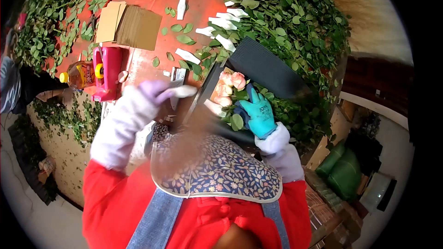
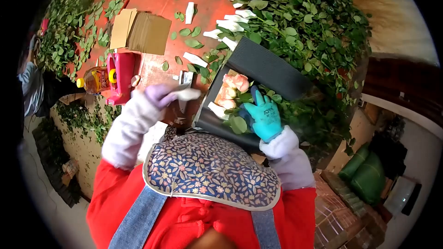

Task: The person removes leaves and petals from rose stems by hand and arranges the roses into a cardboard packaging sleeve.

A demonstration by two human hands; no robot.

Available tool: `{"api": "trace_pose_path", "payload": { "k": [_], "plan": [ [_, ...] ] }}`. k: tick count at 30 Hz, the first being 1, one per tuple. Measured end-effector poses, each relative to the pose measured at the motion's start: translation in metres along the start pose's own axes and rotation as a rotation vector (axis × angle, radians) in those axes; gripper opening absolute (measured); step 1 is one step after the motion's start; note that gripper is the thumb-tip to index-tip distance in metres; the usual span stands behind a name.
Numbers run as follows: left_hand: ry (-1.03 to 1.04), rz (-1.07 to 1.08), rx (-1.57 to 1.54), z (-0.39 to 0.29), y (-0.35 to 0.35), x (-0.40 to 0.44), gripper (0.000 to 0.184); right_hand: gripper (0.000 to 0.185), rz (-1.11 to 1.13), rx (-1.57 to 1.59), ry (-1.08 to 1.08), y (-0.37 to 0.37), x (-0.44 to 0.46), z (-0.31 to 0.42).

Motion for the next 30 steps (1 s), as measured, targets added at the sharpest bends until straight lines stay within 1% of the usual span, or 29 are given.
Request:
{"api": "trace_pose_path", "payload": {
  "k": [1,3,4,6,7,8,9,11,12,13,15,16,18,19,21,22,23,24,25,26,28,29,30],
  "plan": [
    [-0.045,0.042,0.100,0.023,-0.009,-0.015,0.021,0.027,-0.059,0.085,-0.001,-0.006,0.002,0.002],
    [-0.179,0.170,0.265,0.079,-0.023,-0.047,0.021,0.027,-0.058,0.359,0.042,-0.022,0.003,0.005],
    [-0.282,0.227,0.319,0.106,-0.029,-0.065,0.021,0.035,-0.008,0.427,0.086,-0.034,0.001,0.008],
    [-0.461,0.341,0.390,0.143,-0.034,-0.094,0.022,0.040,0.051,0.689,0.307,-0.065,0.001,0.014],
    [-0.514,0.376,0.401,0.145,-0.034,-0.100,0.022,0.040,0.018,0.194,0.055,-0.089,0.001,0.019],
    [-0.518,0.370,0.384,0.147,-0.032,-0.102,0.023,0.038,-0.008,-0.003,0.033,-0.105,0.002,0.025],
    [-0.515,0.363,0.369,0.141,-0.030,-0.100,0.023,0.036,-0.053,-0.015,0.023,-0.114,0.005,0.034],
    [-0.392,0.269,0.246,0.104,-0.020,-0.077,0.025,0.036,0.032,0.041,-0.063,-0.120,0.015,0.054],
    [-0.296,0.215,0.183,0.085,-0.013,-0.064,0.026,0.035,-0.022,0.047,-0.133,-0.109,0.017,0.060],
    [-0.164,0.156,0.125,0.065,-0.005,-0.050,0.026,0.027,0.005,-0.059,-0.206,-0.092,0.017,0.058],
    [0.129,0.122,0.056,0.035,0.017,-0.015,0.028,0.019,0.136,-0.161,-0.192,-0.061,0.013,0.053],
    [0.228,0.167,0.040,0.025,0.030,0.006,0.029,0.019,0.138,-0.172,-0.206,-0.050,0.012,0.051],
    [0.352,0.333,0.034,0.018,0.060,0.044,0.032,0.016,0.375,-0.199,-0.027,-0.031,0.008,0.040],
    [0.396,0.469,0.044,0.019,0.073,0.064,0.041,0.016,0.377,-0.208,-0.031,-0.027,0.009,0.039],
    [0.481,0.534,0.061,0.006,0.084,0.075,0.031,0.018,0.425,-0.257,-0.127,-0.022,0.013,0.037],
    [0.482,0.535,0.058,0.001,0.086,0.077,0.031,0.010,0.340,-0.221,-0.145,-0.022,0.015,0.040],
    [0.474,0.592,0.044,-0.005,0.086,0.077,0.025,0.010,0.341,-0.217,-0.138,-0.021,0.016,0.036],
    [0.465,0.651,0.034,-0.009,0.086,0.078,0.019,0.009,0.408,-0.192,-0.151,-0.017,0.018,0.033],
    [0.465,0.662,0.040,-0.005,0.089,0.076,0.019,0.009,0.473,-0.165,-0.165,-0.013,0.018,0.030],
    [0.538,0.553,-0.048,0.002,0.089,0.072,0.018,0.008,0.420,-0.120,-0.132,-0.012,0.019,0.032],
    [0.673,0.343,-0.195,0.017,0.085,0.064,0.018,0.008,0.415,-0.128,-0.133,-0.007,0.018,0.030],
    [0.572,0.273,-0.251,0.014,0.071,0.053,0.018,0.008,0.418,-0.140,-0.137,-0.005,0.016,0.030],
    [0.630,0.132,-0.276,0.028,0.067,0.051,0.018,0.008,0.420,-0.131,-0.135,-0.003,0.016,0.029]
  ]
}}
Point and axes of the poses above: each hand's wrist, its own x-axis towards the middle knuckle, its own y-axis out of the palm, z = x × y, the point moved 2 cm from there along x, towards the middle knuckle, and after that the axes turned 12 degrees about -x, right-handed, at the moved point
